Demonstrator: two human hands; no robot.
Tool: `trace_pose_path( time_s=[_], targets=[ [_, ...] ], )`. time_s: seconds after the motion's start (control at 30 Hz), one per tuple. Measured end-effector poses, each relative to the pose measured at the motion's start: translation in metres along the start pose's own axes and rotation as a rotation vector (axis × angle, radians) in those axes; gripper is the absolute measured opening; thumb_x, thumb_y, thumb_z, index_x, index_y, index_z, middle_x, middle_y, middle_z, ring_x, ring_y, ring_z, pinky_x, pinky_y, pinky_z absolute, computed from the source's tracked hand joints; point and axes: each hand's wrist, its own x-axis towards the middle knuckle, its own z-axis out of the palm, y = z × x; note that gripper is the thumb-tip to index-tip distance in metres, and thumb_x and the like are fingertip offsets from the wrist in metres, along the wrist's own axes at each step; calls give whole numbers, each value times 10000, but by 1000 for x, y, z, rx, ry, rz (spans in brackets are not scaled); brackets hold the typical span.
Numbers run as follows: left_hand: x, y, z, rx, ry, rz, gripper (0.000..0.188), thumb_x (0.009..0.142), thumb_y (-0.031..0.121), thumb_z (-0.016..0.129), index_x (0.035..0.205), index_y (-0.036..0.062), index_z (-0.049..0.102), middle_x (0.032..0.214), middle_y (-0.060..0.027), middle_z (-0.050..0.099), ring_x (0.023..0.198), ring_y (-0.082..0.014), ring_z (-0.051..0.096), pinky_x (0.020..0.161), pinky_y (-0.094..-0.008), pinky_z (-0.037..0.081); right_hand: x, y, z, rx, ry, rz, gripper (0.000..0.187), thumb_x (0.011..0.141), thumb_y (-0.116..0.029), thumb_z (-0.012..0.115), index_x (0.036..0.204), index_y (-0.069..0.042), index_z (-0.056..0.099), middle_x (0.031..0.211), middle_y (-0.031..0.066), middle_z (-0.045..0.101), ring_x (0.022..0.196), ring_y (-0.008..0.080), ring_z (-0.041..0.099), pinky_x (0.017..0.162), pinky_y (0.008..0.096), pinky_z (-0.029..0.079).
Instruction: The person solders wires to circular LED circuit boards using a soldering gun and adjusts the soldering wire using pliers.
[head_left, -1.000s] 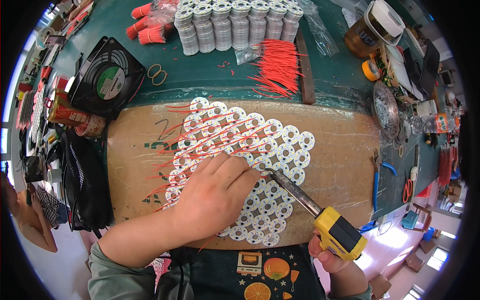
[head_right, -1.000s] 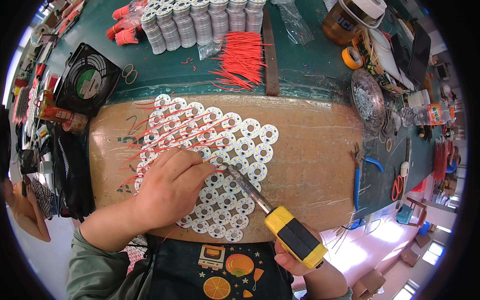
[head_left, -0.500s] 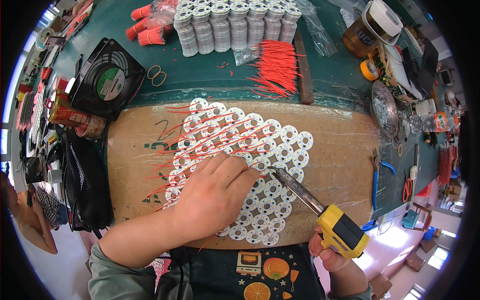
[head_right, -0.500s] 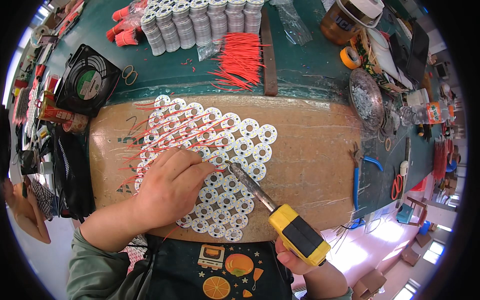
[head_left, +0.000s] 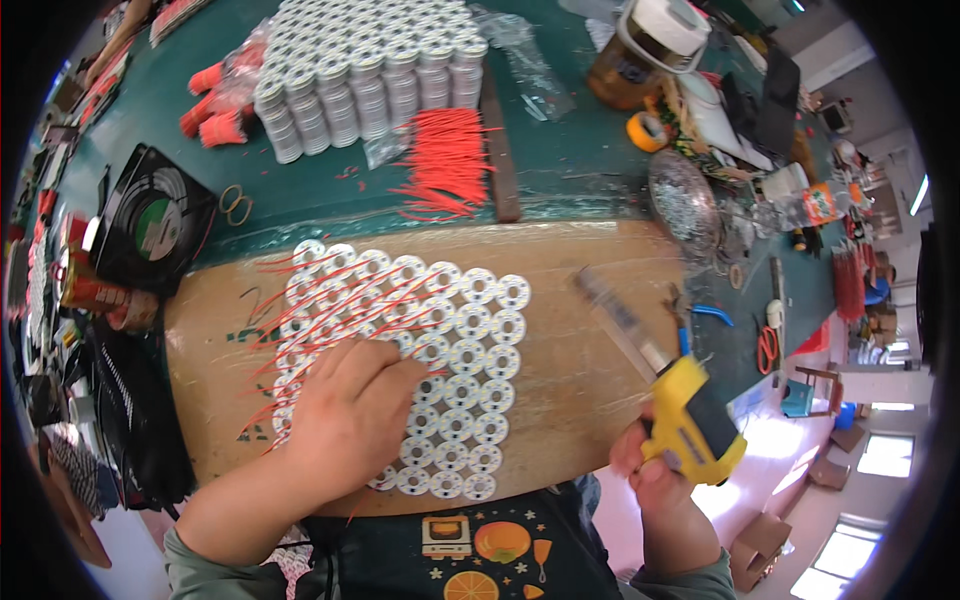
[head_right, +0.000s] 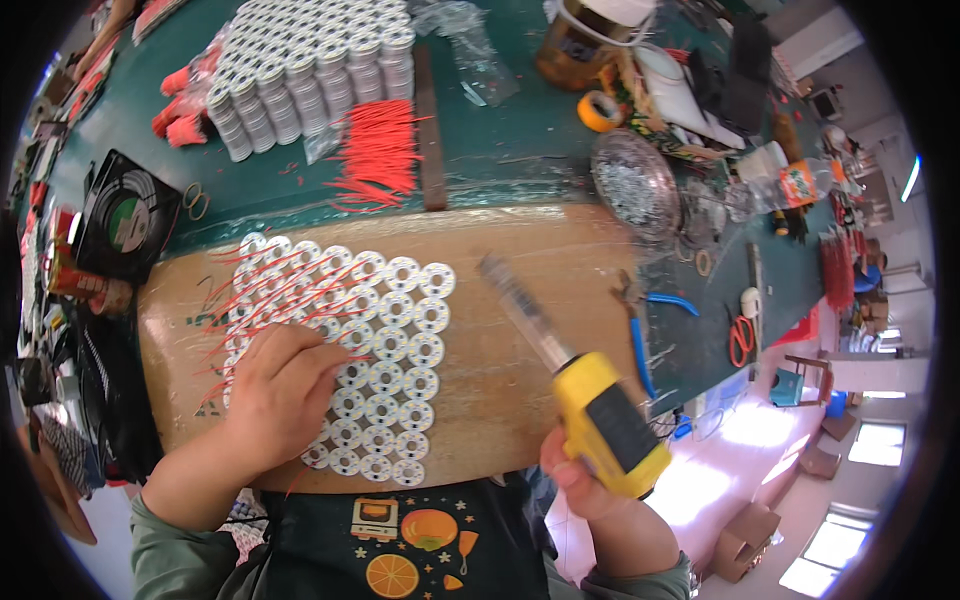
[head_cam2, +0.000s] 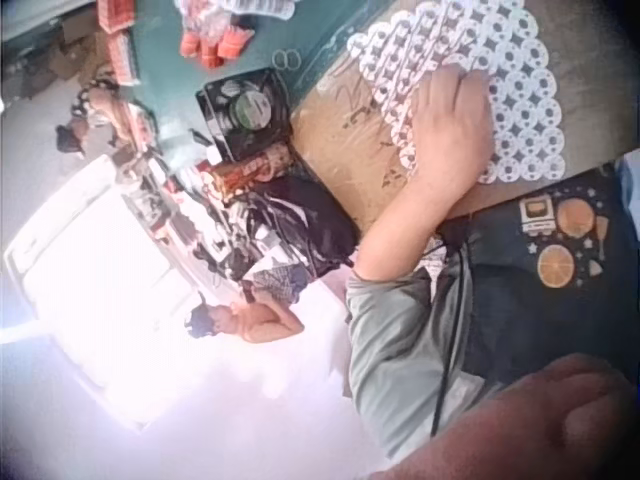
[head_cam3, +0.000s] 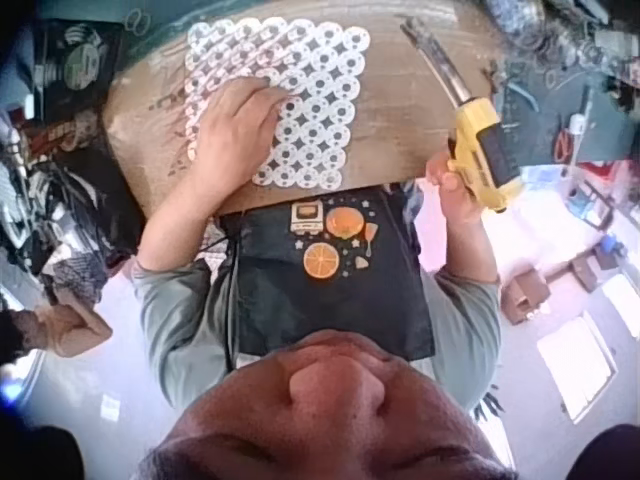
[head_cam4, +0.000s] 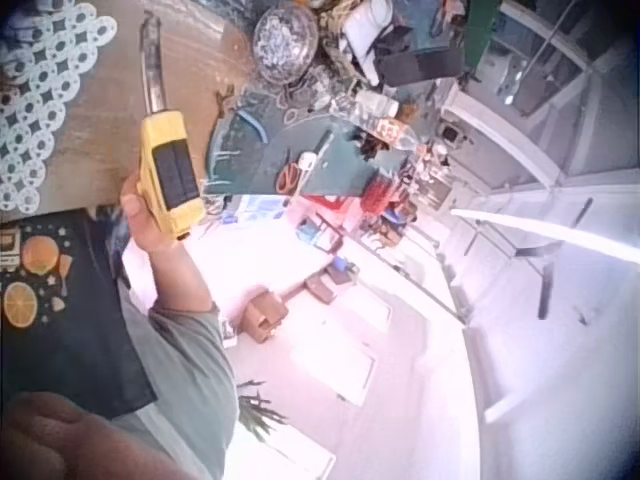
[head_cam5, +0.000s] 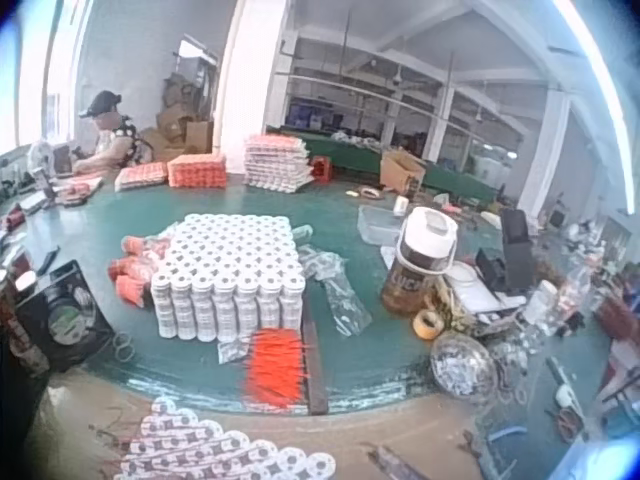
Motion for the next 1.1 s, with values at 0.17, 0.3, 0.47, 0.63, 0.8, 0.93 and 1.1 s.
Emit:
trace_pose_path(
  time_s=[0.17, 0.3, 0.47, 0.63, 0.8, 0.93, 1.1],
  targets=[
    [-1, 2, -7, -56, 42, -65, 254, 745, -32, 716, 983, 51, 692, 948, -104, 603, 833, -292, 606, 716, -389, 503, 62, -24, -29, -65, 334, -377, 712, 894, -354, 734, 1389, 26, 391, 688, 0, 471, 528, 97, 444, 485, 270, 388],
    [-1, 5, -18, -9, 67, -65, 292, 715, -39, 714, 992, 53, 700, 950, -93, 597, 824, -284, 601, 709, -383, 486, 63, -19, -33, -38, 326, -132, 710, 905, -375, 722, 1393, 28, 400, 671, 7, 476, 531, 104, 466, 496, 270, 409],
    [-2, 16, -35, 46, 103, -46, 344, 648, -49, 709, 976, 55, 709, 917, -69, 590, 797, -249, 594, 684, -346, 460, 12, -21, 12, 236, -118, -48, 797, 845, -464, 769, 1375, 14, 414, 733, 24, 536, 622, 145, 551, 584, 312, 506],
    [-19, 12, -20, 35, 65, 26, 376, 636, -23, 671, 1001, 56, 712, 916, -55, 604, 777, -222, 593, 684, -346, 468, -30, 12, 25, 186, -403, 82, 340, 836, -297, 806, 966, -33, 636, 852, 82, 652, 762, 209, 679, 681, 330, 559],
    [-22, 9, -10, 43, 18, -5, 372, 639, -51, 706, 1000, 37, 699, 873, -65, 597, 753, -238, 604, 676, -345, 496, -35, 22, 11, -157, -527, 25, 367, 798, -382, 811, 944, -82, 658, 751, 36, 637, 611, 215, 644, 536, 310, 486],
    [-25, 4, -5, 45, 11, -11, 349, 657, -33, 700, 999, 38, 700, 870, -61, 596, 768, -235, 605, 689, -343, 501, -24, 7, 21, -108, -497, 71, 362, 806, -401, 786, 917, -85, 646, 714, 13, 615, 569, 211, 617, 508, 306, 459],
    [-25, 4, -7, 20, -1, -24, 350, 658, -30, 697, 1000, 46, 707, 867, -49, 599, 783, -229, 607, 697, -343, 503, -30, 14, 19, -242, -477, 73, 331, 814, -419, 753, 797, -122, 607, 658, 9, 584, 535, 223, 587, 484, 326, 441]
  ],
)
